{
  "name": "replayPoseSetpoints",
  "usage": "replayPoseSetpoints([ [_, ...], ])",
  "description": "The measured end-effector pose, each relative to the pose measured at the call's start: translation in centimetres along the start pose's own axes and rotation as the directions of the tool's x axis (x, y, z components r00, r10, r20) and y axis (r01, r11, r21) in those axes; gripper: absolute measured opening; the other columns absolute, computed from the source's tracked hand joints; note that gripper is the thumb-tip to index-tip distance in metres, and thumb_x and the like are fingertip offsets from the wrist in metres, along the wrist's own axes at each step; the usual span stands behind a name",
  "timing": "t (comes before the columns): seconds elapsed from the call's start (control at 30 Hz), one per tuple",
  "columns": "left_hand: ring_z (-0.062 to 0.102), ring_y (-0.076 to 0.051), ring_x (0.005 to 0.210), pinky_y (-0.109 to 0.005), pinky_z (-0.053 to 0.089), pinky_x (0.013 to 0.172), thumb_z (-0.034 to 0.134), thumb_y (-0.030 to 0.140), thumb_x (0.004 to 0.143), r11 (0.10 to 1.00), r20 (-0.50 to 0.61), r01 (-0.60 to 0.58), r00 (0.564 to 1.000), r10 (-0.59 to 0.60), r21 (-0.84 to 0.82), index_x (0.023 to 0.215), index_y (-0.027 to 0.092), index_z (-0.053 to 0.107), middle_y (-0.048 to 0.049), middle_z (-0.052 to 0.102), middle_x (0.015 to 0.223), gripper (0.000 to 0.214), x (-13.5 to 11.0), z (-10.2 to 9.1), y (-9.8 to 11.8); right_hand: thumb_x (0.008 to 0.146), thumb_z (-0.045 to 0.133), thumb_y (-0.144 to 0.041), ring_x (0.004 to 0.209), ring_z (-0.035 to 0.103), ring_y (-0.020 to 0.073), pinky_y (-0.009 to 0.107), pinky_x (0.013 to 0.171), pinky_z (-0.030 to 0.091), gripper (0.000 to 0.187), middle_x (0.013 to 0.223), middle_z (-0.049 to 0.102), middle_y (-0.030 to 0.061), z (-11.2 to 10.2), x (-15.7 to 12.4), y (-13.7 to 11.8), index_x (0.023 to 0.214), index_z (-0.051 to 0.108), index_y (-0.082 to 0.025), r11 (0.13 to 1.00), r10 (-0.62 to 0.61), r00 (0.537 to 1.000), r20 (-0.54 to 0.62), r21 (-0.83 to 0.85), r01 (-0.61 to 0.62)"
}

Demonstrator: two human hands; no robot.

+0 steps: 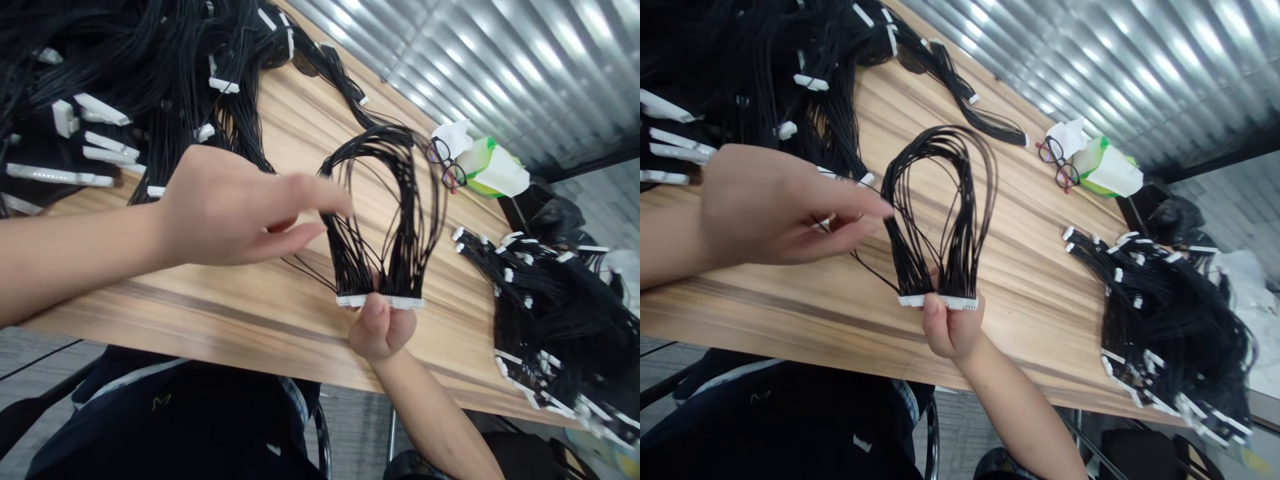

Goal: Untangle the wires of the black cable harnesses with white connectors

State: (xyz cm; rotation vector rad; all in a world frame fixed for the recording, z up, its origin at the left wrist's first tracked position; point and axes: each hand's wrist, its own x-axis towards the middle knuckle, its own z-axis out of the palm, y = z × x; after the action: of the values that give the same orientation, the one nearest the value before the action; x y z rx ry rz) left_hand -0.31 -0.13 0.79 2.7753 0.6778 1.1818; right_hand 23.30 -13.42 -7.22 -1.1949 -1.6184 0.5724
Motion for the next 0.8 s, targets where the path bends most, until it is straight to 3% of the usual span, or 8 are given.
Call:
replayPoseSetpoints([
  [0.07, 0.057, -0.007, 0.048, -0.025, 0.030, 0.047, 0.051, 0.038, 0.111, 0.990, -0.001, -0.136, 0.991, 0.136, 0.042, 0.117, 0.034, 0.077, 0.0094, 0.071, 0.060, 0.027, -0.2, 0.0, 0.2, 0.105, 0.055, -0.039, 0.063, 0.069, 0.0232, 0.037, 0.054, 0.060, 0.022, 0.072, 0.068, 0.0025, 0.1, 1.2, -1.3, 0.089, 0.066, -0.029, 0.992, -0.122, 0.993, 0.003, -0.026, 0.122],
  [0.13, 0.058, -0.009, 0.049, -0.025, 0.034, 0.050, 0.054, 0.045, 0.110, 0.983, 0.018, -0.175, 0.985, 0.174, 0.062, 0.117, 0.033, 0.079, 0.0084, 0.072, 0.060, 0.028, -0.4, 0.0, 0.4, 0.104, 0.054, -0.031, 0.065, 0.071, 0.0221, 0.035, 0.057, 0.060, 0.018, 0.073, 0.070, 0.0019, 0.1, 2.3, -2.5, 0.090, 0.065, -0.029, 0.973, -0.226, 0.973, 0.057, -0.045, 0.228],
  [0.27, 0.056, -0.011, 0.046, -0.027, 0.027, 0.047, 0.059, 0.060, 0.105, 1.000, 0.145, 0.010, 0.989, -0.009, -0.010, 0.109, 0.031, 0.083, 0.0057, 0.065, 0.050, 0.038, -0.6, 0.1, 0.6, 0.102, 0.052, -0.022, 0.061, 0.068, 0.0197, 0.033, 0.058, 0.057, 0.020, 0.071, 0.068, -0.0001, -0.3, 3.9, -3.7, 0.084, 0.058, -0.028, 0.950, -0.284, 0.936, 0.209, -0.075, 0.305],
  [0.4, 0.052, -0.008, 0.044, -0.026, 0.027, 0.047, 0.069, 0.046, 0.102, 0.964, 0.306, 0.173, 0.946, -0.105, -0.204, 0.093, 0.030, 0.083, 0.0093, 0.060, 0.049, 0.023, -0.2, 0.0, 0.5, 0.100, 0.053, -0.021, 0.059, 0.065, 0.0192, 0.032, 0.054, 0.051, 0.024, 0.066, 0.065, -0.0004, -0.6, 4.5, -3.6, 0.076, 0.055, -0.027, 0.944, -0.271, 0.918, 0.288, -0.108, 0.312],
  [0.5, 0.064, -0.007, 0.061, -0.024, 0.037, 0.054, 0.071, 0.035, 0.102, 0.921, 0.350, 0.191, 0.934, -0.065, -0.340, 0.092, 0.030, 0.082, 0.0075, 0.073, 0.073, 0.015, 0.0, -0.1, 0.3, 0.104, 0.050, -0.025, 0.054, 0.058, 0.0168, 0.031, 0.050, 0.045, 0.032, 0.062, 0.059, -0.0020, -0.6, 4.5, -3.3, 0.072, 0.052, -0.026, 0.961, -0.258, 0.918, 0.300, -0.015, 0.275],
  [0.6, 0.074, -0.009, 0.088, -0.023, 0.046, 0.065, 0.068, 0.033, 0.105, 0.913, 0.229, 0.109, 0.973, -0.018, -0.392, 0.101, 0.030, 0.082, 0.0030, 0.078, 0.110, 0.015, -0.3, 0.1, 0.0, 0.108, 0.047, -0.029, 0.053, 0.056, 0.0151, 0.030, 0.050, 0.046, 0.038, 0.061, 0.058, -0.0030, -0.4, 4.1, -3.1, 0.071, 0.053, -0.026, 0.975, -0.205, 0.929, 0.307, 0.147, 0.167],
  [0.7, 0.076, -0.010, 0.095, -0.020, 0.053, 0.076, 0.068, 0.028, 0.104, 0.852, 0.185, 0.114, 0.983, -0.021, -0.512, 0.101, 0.030, 0.084, 0.0021, 0.081, 0.111, 0.016, -0.3, 0.6, -0.1, 0.109, 0.047, -0.036, 0.050, 0.054, 0.0147, 0.030, 0.049, 0.048, 0.043, 0.060, 0.058, -0.0026, -0.1, 3.4, -2.8, 0.068, 0.057, -0.026, 0.961, -0.126, 0.926, 0.355, 0.275, 0.026],
  [0.8, 0.077, -0.010, 0.096, -0.017, 0.057, 0.085, 0.070, 0.019, 0.101, 0.705, 0.308, 0.214, 0.951, 0.007, -0.677, 0.100, 0.027, 0.084, -0.0003, 0.082, 0.104, 0.016, 0.0, 1.0, -0.1, 0.106, 0.051, -0.052, 0.051, 0.056, 0.0172, 0.032, 0.052, 0.054, 0.048, 0.057, 0.058, -0.0010, -0.1, 2.9, -2.6, 0.065, 0.061, -0.028, 0.966, -0.012, 0.934, 0.358, 0.247, -0.082],
])
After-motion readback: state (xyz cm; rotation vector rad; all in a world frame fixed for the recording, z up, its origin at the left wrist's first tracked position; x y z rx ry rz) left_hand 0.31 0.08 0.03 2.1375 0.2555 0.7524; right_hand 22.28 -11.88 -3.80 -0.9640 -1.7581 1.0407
